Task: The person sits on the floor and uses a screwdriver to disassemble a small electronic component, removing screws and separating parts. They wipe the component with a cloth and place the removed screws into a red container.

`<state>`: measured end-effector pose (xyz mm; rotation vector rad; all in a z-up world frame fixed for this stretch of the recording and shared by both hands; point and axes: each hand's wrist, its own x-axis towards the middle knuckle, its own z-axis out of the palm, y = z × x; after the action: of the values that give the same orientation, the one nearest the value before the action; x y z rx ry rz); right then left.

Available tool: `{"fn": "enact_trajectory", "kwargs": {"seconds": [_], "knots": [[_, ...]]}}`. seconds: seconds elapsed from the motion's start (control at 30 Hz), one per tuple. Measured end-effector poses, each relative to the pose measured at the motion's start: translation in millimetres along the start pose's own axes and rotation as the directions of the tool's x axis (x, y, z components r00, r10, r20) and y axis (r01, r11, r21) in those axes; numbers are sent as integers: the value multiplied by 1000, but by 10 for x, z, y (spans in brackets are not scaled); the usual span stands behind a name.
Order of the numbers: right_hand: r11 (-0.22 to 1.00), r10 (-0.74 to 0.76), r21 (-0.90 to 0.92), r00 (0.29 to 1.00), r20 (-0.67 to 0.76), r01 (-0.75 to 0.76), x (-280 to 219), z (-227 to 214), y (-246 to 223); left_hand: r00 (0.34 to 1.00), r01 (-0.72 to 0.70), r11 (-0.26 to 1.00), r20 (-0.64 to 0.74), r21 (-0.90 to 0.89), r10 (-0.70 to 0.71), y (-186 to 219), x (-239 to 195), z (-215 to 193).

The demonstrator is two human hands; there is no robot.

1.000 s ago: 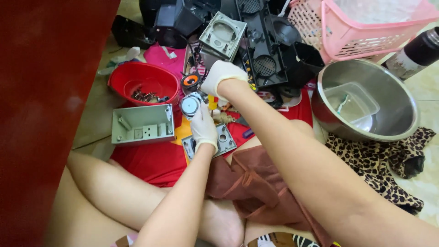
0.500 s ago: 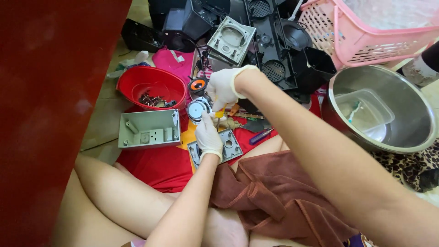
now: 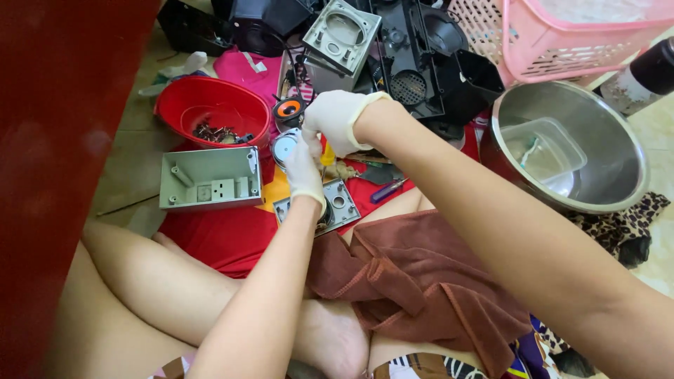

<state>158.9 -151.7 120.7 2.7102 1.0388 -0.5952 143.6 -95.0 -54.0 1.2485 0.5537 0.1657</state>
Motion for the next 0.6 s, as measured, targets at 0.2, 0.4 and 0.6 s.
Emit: {"fn": "enact_trajectory", "kwargs": {"seconds": [0.2,0.4,0.6], "knots": [[996,60,62,996,65,-64,-62,-64,3,962,189,977,221,-102,-163,-71,338,103],[974,226,69,903,-365,-216,-135,99,-27,973,-29,954,229,298,-42,-296,548,179],[757,652,254,720,-238,-601,71,136,-8,951,-298,455,220,839,218,-533,669,284]]}}
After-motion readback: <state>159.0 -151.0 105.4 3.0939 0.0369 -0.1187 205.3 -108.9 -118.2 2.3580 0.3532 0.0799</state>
